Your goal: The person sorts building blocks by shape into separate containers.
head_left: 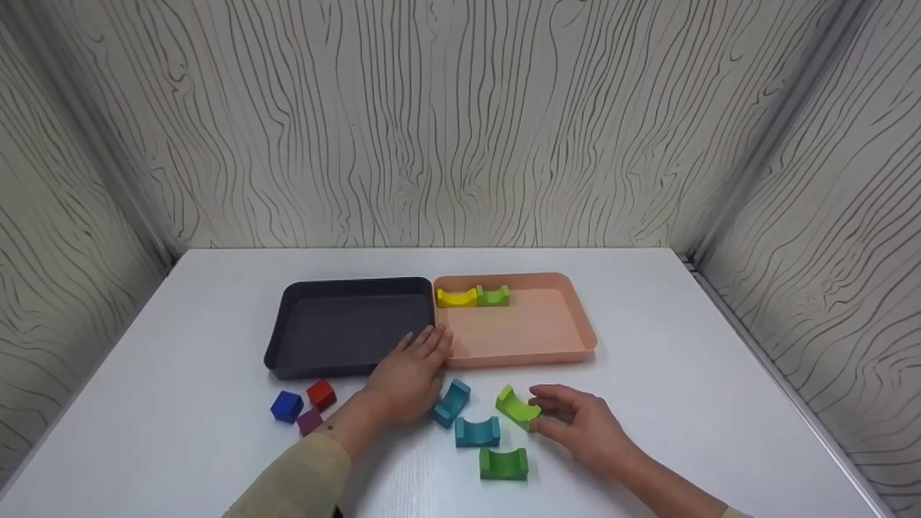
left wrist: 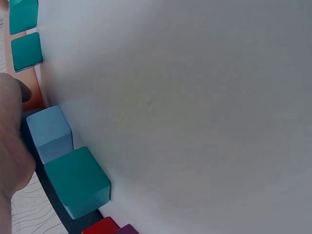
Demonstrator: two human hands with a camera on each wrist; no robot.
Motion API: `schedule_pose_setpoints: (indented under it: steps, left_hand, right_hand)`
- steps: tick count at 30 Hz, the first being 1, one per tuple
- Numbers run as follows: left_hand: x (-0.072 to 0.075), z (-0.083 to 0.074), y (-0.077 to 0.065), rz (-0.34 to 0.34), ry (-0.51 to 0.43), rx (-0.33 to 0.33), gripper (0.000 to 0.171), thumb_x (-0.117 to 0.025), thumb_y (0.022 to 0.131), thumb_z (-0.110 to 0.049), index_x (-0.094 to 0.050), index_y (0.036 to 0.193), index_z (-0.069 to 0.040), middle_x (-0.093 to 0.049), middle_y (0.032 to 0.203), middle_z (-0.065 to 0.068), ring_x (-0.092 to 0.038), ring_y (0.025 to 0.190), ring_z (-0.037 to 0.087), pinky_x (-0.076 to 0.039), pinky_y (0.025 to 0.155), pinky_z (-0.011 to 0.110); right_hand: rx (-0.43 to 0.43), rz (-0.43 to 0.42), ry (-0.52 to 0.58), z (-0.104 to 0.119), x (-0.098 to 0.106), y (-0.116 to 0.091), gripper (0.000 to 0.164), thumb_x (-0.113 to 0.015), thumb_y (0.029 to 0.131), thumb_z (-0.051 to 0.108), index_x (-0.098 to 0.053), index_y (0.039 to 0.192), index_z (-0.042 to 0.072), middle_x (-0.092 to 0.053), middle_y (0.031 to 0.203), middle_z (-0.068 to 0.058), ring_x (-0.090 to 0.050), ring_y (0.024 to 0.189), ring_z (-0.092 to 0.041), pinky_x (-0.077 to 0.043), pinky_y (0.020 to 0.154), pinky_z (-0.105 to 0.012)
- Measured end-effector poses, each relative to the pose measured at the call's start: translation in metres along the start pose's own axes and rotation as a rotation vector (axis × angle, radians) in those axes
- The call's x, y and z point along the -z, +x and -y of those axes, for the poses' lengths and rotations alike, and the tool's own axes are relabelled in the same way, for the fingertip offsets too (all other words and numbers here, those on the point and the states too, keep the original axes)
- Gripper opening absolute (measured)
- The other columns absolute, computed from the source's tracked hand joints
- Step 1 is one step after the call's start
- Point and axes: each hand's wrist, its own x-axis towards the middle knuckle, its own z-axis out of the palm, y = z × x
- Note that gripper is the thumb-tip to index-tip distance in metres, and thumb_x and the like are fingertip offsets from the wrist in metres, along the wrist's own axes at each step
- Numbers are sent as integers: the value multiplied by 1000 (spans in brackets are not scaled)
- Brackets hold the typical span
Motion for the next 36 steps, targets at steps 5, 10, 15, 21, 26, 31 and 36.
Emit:
schedule_pose_setpoints:
  steps: [5, 10, 15, 21, 26, 31, 36]
  left_hand:
    - [0, 0, 0, -18, 11, -10, 67, -50, 111, -33, -26, 169, -11, -25, 175, 7, -23, 161, 27, -22, 128, 52]
    - [1, -1, 0, -11, -11, -2, 67, -50, 111, -34, -25, 170, -12, -23, 175, 5, -21, 162, 26, -20, 129, 52]
    - [1, 0, 0, -7, -18, -7, 68, -51, 111, -34, -25, 170, -12, -23, 175, 6, -21, 162, 26, -20, 129, 52]
    - [0, 1, 0, -10, -20, -9, 68, -50, 111, -35, -25, 170, -12, -23, 176, 5, -21, 162, 26, -20, 129, 52]
    - [0, 0, 0, 1, -25, -2, 68, -50, 111, -34, -24, 170, -13, -22, 176, 4, -19, 162, 25, -19, 129, 52]
    - [2, -1, 0, 4, -26, 1, 67, -50, 111, -33, -24, 170, -13, -22, 176, 4, -19, 162, 25, -19, 129, 52]
    - [2, -1, 0, 1, -17, 0, 66, -48, 112, -34, -24, 170, -13, -22, 176, 4, -19, 162, 24, -20, 129, 52]
  right_hand:
    - [12, -28, 30, -4, 4, 2, 57, -83, 94, 21, -62, 143, -2, -71, 133, -19, -68, 126, -32, -55, 101, -28]
    - [6, -42, 51, -8, 5, 3, 60, -85, 93, 22, -62, 144, 1, -71, 134, -18, -69, 125, -32, -56, 100, -28]
    - [8, -40, 54, -11, 5, 4, 61, -87, 90, 20, -63, 143, 0, -71, 134, -19, -68, 125, -32, -56, 101, -28]
    - [14, -52, 24, -13, 4, 5, 58, -88, 89, 20, -66, 139, 0, -70, 135, -19, -67, 127, -32, -54, 103, -30]
    - [2, -68, -6, -13, 3, 6, 55, -88, 88, 20, -68, 136, 1, -71, 134, -17, -68, 126, -30, -54, 104, -30]
    - [6, -80, -40, -13, 2, 5, 50, -89, 88, 21, -72, 132, 5, -73, 131, -12, -69, 124, -26, -54, 104, -30]
    - [23, -91, -74, -14, 2, 5, 44, -89, 88, 21, -75, 127, 8, -75, 127, -8, -70, 121, -24, -54, 103, -30]
